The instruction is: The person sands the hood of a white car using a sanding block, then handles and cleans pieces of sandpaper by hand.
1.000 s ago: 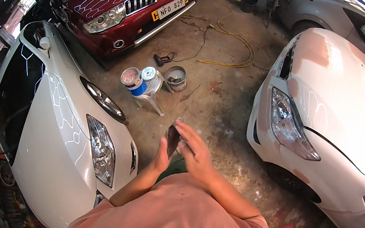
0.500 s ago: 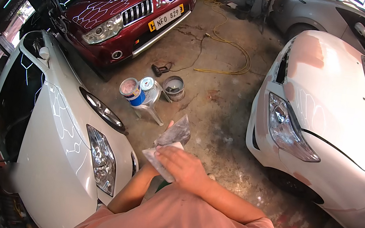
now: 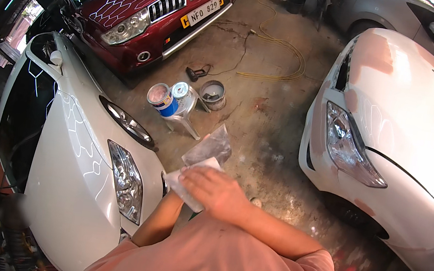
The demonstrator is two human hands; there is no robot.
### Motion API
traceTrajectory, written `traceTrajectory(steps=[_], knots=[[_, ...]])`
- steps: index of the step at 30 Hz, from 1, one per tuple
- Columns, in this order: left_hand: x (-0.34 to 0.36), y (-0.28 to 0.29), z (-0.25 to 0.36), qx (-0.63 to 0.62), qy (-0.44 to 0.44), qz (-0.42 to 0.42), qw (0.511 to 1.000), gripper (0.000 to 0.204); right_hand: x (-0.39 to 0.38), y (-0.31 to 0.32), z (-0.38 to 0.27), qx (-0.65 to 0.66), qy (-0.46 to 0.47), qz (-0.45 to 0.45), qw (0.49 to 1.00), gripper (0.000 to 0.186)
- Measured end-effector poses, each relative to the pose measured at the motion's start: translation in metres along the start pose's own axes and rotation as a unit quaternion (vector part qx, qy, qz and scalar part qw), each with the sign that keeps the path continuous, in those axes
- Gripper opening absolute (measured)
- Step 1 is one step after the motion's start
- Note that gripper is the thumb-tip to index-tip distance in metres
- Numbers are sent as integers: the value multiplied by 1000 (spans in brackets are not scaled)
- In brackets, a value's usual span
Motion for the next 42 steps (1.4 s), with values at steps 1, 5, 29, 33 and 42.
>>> traceTrajectory(steps=[1, 5, 29, 33, 42], knots=[[1, -2, -8, 44, -26, -11, 999, 87, -1, -3, 10, -5, -23, 1, 1000, 54], [9, -8, 0, -249, 108, 63, 960, 89, -4, -8, 53, -39, -126, 12, 991, 52], [9, -9, 5, -109, 66, 79, 989, 70, -21, -14, 58, 63, -217, 65, 972, 41], [12, -3, 3, -92, 43, 95, 990, 72, -22, -17, 66, 75, -222, 108, 966, 35], [-26, 5, -13, -487, 226, 162, 828, 49, -51, 3, 129, 196, -311, 146, 918, 44]])
Point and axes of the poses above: each hand's wrist, its own x-axis towards the middle knuckle, its own y-axis out of the back of the hand, z = x × y, the point moved 10 cm from there along x, towards the middle knuckle, and after that the axes turned 9 degrees about -x, right-handed, at the moved point
